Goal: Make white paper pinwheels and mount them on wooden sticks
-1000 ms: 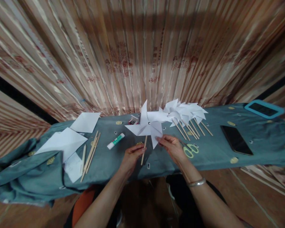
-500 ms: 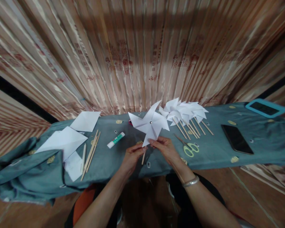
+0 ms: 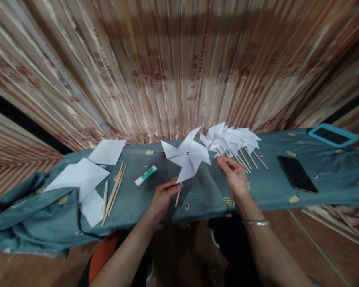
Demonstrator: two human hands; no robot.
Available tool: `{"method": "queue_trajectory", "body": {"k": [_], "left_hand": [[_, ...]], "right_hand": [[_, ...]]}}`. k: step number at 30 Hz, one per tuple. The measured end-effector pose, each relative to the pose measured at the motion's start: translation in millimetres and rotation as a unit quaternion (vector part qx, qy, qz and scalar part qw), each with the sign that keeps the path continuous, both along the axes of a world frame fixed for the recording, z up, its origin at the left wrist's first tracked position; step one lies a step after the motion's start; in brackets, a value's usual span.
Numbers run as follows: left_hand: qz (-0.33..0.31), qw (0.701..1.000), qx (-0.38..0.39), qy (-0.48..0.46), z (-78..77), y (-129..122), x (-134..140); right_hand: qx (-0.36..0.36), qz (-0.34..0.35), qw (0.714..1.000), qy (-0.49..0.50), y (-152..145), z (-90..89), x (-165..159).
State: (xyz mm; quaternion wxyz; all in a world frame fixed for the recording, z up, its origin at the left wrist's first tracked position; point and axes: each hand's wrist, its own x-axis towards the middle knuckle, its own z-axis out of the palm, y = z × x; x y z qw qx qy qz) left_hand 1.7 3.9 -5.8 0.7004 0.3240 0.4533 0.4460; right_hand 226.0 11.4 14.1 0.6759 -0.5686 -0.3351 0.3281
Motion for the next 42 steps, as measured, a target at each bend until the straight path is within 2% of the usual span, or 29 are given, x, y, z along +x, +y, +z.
{"method": "queue_trajectory", "body": {"k": [4,8,17,26,42], "left_hand": [[-0.023,1.0,0.002,0.005,-2.6,-1.8,2.5],[-0.018,1.0,-0.002,0.012,-2.9,-0.7,3.5],[0.014,1.0,-0.01,0.001,-0.5,1.6,5.1],[0.049,0.999,-0.015,-0.012,-3.9,3.9,6.8],[0.044,0.999,0.0,-0.001,-2.2,2.8,8.9]], "right_hand": [[-0.005,0.026,0.999,-0.023,2.8,1.6,-3.4],[-0.018,0.04,0.998,-0.037,1.9,1.1,-6.4],[-0.062,0.122,0.99,0.042,-5.2,2.9,-14.9],[-0.082,0.192,0.969,0.132,-12.2,4.8,-30.5],[-0.116,0.256,0.946,0.16,-15.5,1.7,-55.6]]}}
